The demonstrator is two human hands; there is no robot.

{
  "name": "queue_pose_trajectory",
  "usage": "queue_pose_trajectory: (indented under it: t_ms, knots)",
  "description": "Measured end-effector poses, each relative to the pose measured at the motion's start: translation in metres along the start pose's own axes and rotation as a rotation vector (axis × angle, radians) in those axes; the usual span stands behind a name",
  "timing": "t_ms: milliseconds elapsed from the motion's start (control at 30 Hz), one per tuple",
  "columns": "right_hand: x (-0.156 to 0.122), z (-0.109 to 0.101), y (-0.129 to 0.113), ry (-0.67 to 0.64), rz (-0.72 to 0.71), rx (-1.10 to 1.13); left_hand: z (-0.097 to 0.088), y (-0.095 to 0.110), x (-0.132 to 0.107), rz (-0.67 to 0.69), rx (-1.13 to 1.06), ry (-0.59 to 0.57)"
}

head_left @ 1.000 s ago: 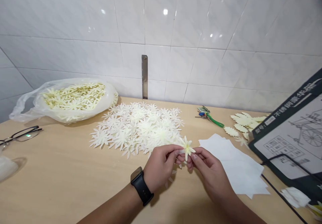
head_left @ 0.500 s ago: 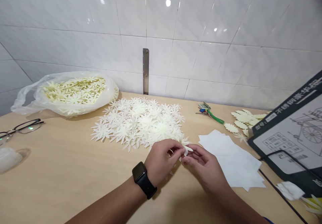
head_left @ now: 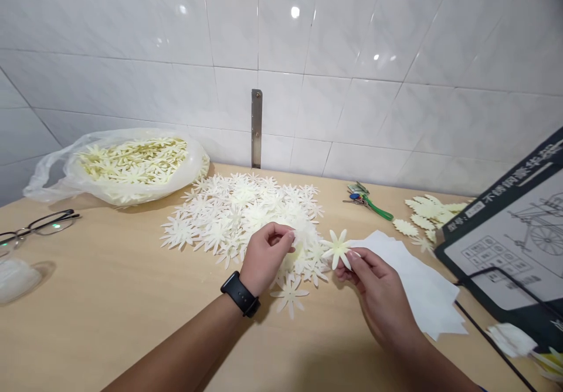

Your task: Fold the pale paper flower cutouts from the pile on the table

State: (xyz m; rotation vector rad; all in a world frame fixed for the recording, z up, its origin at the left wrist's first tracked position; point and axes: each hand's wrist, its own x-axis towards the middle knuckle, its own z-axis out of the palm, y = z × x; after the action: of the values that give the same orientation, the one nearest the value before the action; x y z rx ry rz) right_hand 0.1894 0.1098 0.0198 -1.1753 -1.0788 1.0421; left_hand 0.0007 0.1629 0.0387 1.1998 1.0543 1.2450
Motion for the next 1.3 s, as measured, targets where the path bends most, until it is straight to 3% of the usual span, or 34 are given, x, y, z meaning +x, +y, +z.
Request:
queue_pose_trajectory:
  t_ms: [133, 200, 333, 400, 500, 567, 733, 833, 1067, 1300]
  knots:
    - [0.002, 0.001, 0.002, 0.007, 0.034, 0.012, -0.006, -0.002, 0.008, -0.118, -0.092, 0.026]
    - [0.002, 0.002, 0.003, 0.013, 0.056, -0.009, -0.01, -0.001, 0.01, -0.109, 0.019, 0.07]
    - [0.0, 0.003, 0.005, 0.04, 0.072, -0.063, -0.01, 0.005, 0.003, 0.25, 0.495, 0.25]
    - [-0.001, 0.004, 0.006, 0.044, 0.064, -0.092, -0.004, 0.006, -0.006, 0.372, 0.554, 0.168]
    - [-0.004, 0.007, 0.005, 0.016, 0.039, -0.143, 0.011, 0.005, -0.021, 0.294, 0.416, -0.076]
    - [-0.005, 0.008, 0.003, -0.023, 0.011, -0.18, 0.019, 0.003, -0.028, 0.221, 0.323, -0.145]
    - [-0.006, 0.01, 0.002, -0.047, -0.029, -0.244, 0.025, 0.002, -0.028, -0.006, 0.152, -0.15]
    - [-0.008, 0.01, 0.003, -0.066, -0.033, -0.263, 0.023, 0.004, -0.024, -0.076, 0.107, -0.156]
    - [-0.01, 0.014, 0.001, -0.116, -0.026, -0.193, 0.02, 0.005, -0.021, -0.066, 0.077, -0.196]
    - [-0.01, 0.013, -0.001, -0.02, -0.035, -0.232, 0.022, 0.001, -0.028, 0.061, 0.175, -0.239]
